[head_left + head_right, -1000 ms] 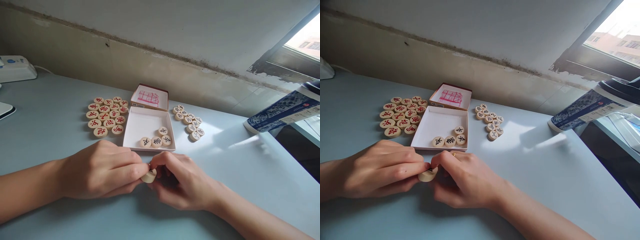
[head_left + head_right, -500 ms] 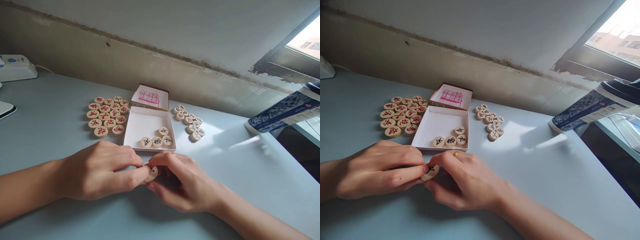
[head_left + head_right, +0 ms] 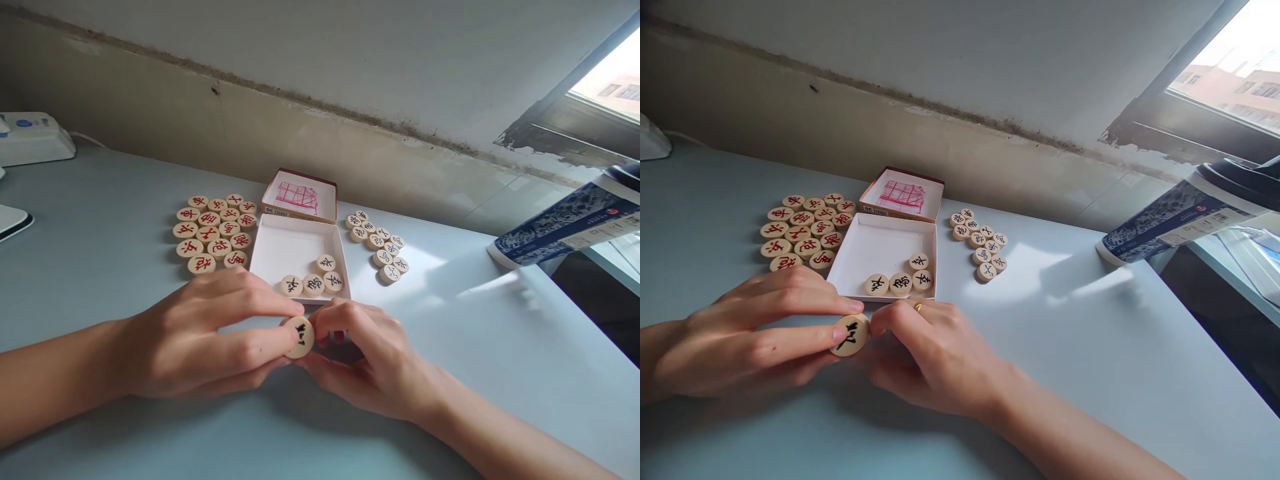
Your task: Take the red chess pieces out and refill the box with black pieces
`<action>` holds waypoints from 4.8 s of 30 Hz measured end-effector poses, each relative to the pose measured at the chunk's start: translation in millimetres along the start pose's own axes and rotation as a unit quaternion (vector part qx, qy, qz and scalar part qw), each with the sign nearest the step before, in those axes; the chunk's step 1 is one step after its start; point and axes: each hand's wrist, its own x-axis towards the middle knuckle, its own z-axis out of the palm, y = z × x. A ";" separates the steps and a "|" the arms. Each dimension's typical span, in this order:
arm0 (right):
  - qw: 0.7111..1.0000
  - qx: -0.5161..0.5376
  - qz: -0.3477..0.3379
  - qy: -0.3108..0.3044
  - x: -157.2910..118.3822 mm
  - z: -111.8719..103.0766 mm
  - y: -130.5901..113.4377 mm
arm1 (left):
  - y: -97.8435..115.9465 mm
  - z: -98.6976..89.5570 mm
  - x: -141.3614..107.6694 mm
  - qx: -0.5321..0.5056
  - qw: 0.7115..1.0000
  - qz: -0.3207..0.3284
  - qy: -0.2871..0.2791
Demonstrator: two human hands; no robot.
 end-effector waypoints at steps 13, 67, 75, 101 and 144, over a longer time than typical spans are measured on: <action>0.994 -0.055 -0.038 -0.088 3.4 2.2 1.9 | -19.1 10.6 -0.6 0.077 0.958 -0.277 0.002; 0.954 -0.300 -0.004 -0.024 6.1 -8.6 4.9 | -6.3 9.0 3.0 0.156 0.984 -0.044 -0.078; 0.950 -0.299 0.063 -0.061 5.8 -6.5 6.2 | -6.9 9.0 3.7 0.159 0.984 -0.044 -0.073; 0.930 -0.355 0.073 -0.054 6.7 -5.4 4.4 | -6.0 9.1 1.9 0.185 0.978 -0.051 -0.085; 0.860 -0.479 0.158 -0.075 -0.2 -17.4 22.3 | -1.6 -2.1 4.9 0.022 0.994 0.075 -0.073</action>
